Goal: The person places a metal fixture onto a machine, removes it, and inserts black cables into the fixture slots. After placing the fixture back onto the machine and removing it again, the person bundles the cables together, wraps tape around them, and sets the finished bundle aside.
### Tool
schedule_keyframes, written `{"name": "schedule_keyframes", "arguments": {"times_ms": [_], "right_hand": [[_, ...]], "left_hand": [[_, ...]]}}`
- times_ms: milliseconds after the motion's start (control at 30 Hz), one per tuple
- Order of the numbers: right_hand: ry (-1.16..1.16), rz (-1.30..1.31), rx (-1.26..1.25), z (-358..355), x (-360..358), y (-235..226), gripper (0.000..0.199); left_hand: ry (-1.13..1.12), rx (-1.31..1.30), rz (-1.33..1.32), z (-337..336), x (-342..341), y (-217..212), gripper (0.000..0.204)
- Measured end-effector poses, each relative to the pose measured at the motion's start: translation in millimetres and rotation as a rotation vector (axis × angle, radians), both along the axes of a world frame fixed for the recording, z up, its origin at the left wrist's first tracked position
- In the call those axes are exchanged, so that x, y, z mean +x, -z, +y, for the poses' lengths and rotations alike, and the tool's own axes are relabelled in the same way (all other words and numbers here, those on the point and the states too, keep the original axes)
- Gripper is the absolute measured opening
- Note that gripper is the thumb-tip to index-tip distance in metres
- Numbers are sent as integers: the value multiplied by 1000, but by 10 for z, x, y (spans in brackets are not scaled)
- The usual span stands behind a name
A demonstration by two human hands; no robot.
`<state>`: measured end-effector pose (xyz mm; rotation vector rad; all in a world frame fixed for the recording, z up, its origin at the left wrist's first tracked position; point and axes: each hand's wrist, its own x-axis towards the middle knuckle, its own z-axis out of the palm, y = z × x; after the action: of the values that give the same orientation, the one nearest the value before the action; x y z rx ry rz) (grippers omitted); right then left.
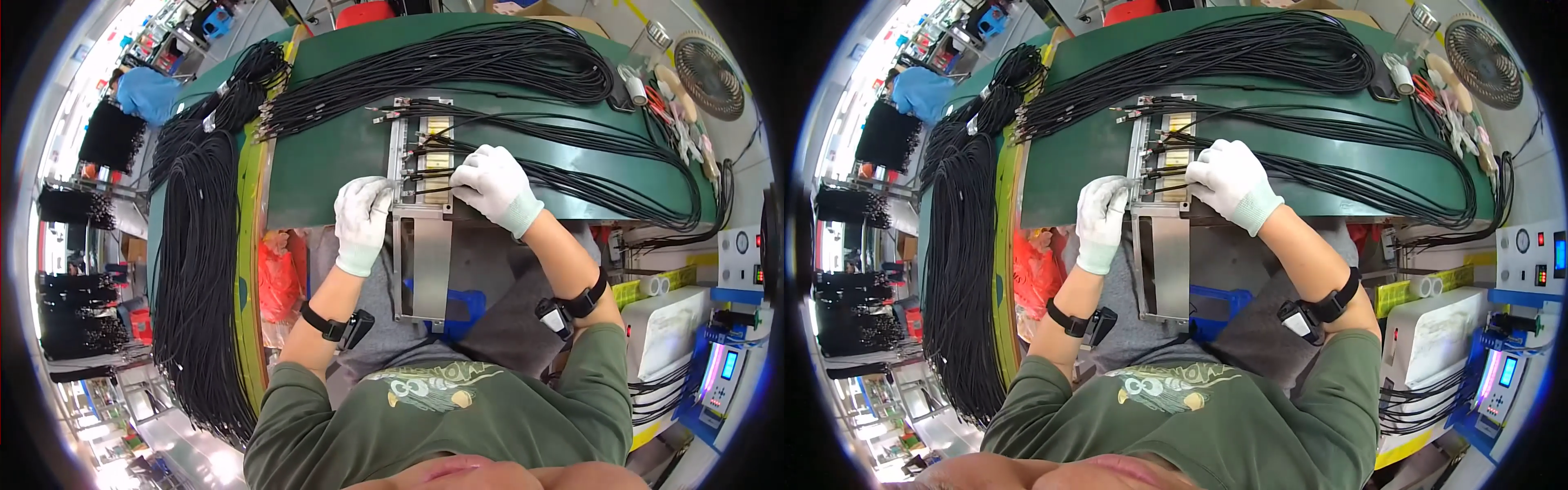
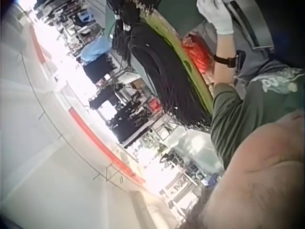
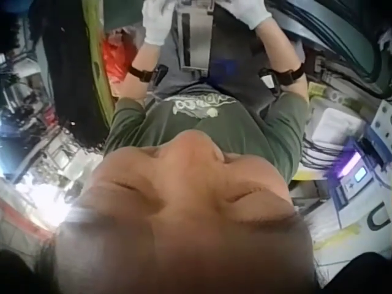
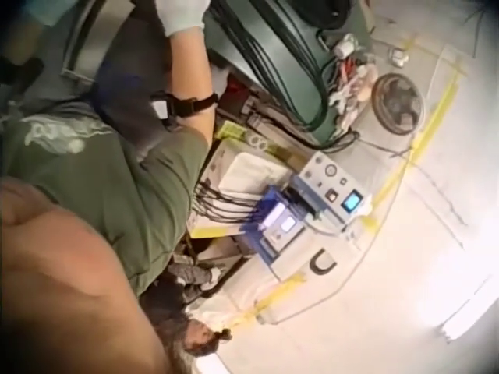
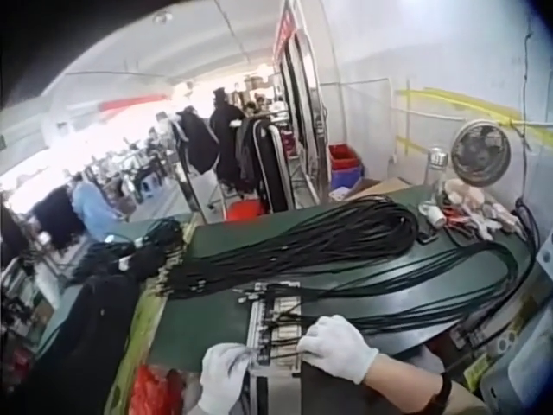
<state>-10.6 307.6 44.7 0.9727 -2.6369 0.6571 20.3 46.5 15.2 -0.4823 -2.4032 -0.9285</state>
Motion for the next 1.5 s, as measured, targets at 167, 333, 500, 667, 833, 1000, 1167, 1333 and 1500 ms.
{"name": "schedule_keyframes", "arguments": {"times_ms": [167,333,500,667,833,1000,1167,1333,1500], "right_hand": [[-23,43,10,-8,-2,4,11],[-41,-38,36,14,9,5,15],[7,-44,80,-22,49,12,19],[25,-115,75,-48,28,12,24],[24,-260,85,-156,-12,20,33],[140,-343,149,-238,-49,4,28],[213,-182,67,-200,-94,-9,25],[313,82,250,-116,-282,178,23],[412,181,70,-15,-460,197,18]], "left_hand": [[3,8,8,-6,-9,37,14],[-19,25,-16,-2,-6,45,13],[-18,5,9,14,19,-4,15],[-5,16,-7,3,1,17,15],[28,-4,-30,-11,39,-49,17],[222,-363,-4,185,-15,-147,35],[217,-455,35,174,-72,-89,36],[202,-473,37,119,-78,-39,33],[225,-464,-10,127,-56,-81,34]]}}
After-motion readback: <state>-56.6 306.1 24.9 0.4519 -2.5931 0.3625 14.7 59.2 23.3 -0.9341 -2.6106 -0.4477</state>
